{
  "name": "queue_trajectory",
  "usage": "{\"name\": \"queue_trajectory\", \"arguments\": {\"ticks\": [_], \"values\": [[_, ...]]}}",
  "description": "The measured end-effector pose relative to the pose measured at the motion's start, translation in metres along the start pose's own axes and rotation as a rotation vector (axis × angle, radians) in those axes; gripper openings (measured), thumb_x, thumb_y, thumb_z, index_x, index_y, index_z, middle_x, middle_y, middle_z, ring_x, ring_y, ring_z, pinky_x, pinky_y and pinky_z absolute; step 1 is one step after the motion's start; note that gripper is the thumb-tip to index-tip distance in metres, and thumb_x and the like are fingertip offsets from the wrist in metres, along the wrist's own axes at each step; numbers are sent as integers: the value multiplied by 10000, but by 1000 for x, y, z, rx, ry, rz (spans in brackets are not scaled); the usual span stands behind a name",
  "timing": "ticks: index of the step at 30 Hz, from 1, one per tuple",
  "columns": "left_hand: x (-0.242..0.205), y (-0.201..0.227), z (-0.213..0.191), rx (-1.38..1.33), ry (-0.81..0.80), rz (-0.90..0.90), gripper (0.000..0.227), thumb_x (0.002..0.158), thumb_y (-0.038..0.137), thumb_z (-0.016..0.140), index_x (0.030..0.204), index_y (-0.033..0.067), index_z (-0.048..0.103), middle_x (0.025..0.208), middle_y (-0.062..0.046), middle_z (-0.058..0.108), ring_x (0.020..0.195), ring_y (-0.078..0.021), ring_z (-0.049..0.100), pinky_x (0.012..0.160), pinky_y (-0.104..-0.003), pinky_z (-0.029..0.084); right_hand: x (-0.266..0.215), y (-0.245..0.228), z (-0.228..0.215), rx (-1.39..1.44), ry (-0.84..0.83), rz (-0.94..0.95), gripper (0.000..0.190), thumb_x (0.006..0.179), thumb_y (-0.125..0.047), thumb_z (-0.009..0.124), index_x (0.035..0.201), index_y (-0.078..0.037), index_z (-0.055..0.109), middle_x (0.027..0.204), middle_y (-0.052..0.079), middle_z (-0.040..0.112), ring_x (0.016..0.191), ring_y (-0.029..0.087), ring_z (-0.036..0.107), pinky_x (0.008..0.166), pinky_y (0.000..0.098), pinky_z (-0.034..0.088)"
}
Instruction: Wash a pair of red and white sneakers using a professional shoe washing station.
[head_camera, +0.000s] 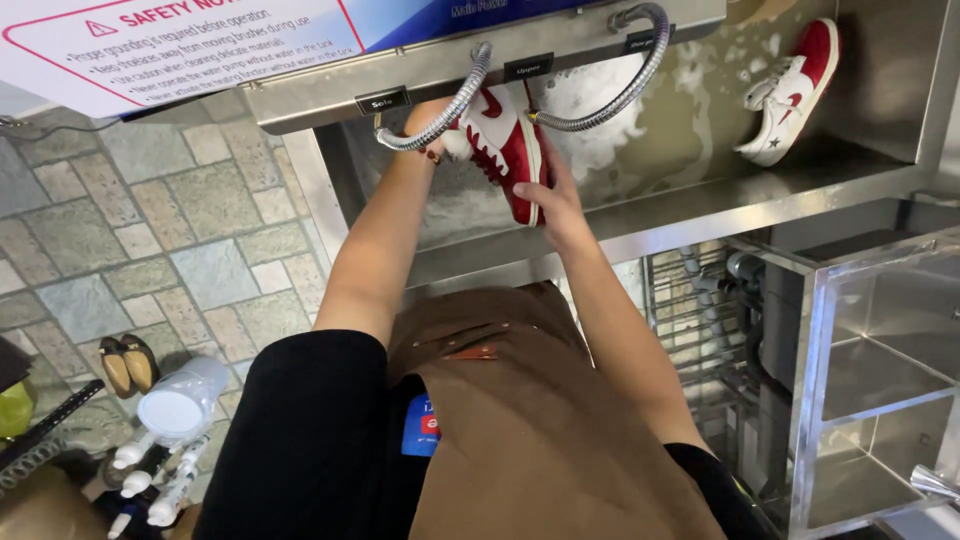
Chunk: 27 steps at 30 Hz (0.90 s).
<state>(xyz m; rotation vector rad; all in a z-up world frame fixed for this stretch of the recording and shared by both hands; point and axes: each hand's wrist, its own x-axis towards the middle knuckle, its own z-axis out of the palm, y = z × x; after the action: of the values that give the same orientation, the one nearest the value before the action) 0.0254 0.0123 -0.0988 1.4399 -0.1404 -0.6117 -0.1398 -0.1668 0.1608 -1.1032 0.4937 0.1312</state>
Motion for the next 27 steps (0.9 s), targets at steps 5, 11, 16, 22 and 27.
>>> {"name": "queue_trajectory", "arguments": {"ticks": [5, 11, 16, 22, 27], "values": [[-7, 13, -14, -51, -27, 30, 266, 1033, 123, 602, 1238, -24, 688, 1086, -89, 706, 946, -191, 632, 847, -333, 516, 16, -5, -2, 37, 24, 12, 885, 748, -3, 689, 1566, 38, 351, 1474, 194, 553, 1349, 288, 556, 1161, 377, 423], [-15, 15, -20, -312, -138, -185, 161, 1032, 118, 650, 1080, -18, 721, 1017, -83, 711, 881, -152, 648, 797, -309, 536, 48, 12, -26, 197, 54, 42, 576, 905, -24, 676, 1442, 89, 502, 1330, 235, 607, 1218, 356, 595, 1079, 481, 487], [-28, 62, -6, -764, -159, -322, 170, 908, 72, 646, 1035, -14, 722, 978, -84, 737, 871, -170, 690, 784, -303, 545, 42, 9, -28, 570, 138, 117, 466, 1039, -286, 485, 1408, -2, 484, 1380, 190, 617, 1320, 366, 563, 1118, 585, 472], [-42, -2, 8, -952, -72, -292, 157, 948, 74, 635, 1065, -13, 692, 979, -94, 703, 869, -192, 667, 779, -332, 544, 39, 45, -33, 557, 247, 184, 529, 999, -342, 540, 1451, -90, 436, 1432, 144, 535, 1307, 382, 542, 1072, 557, 478], [-88, 36, 44, -1246, 63, -91, 277, 990, 3, 630, 1267, 5, 644, 1077, -78, 670, 950, -199, 642, 837, -364, 540, 48, 66, -8, 157, 183, 241, 605, 961, -221, 643, 1509, -56, 447, 1473, 153, 518, 1243, 298, 591, 1011, 480, 514]]}}
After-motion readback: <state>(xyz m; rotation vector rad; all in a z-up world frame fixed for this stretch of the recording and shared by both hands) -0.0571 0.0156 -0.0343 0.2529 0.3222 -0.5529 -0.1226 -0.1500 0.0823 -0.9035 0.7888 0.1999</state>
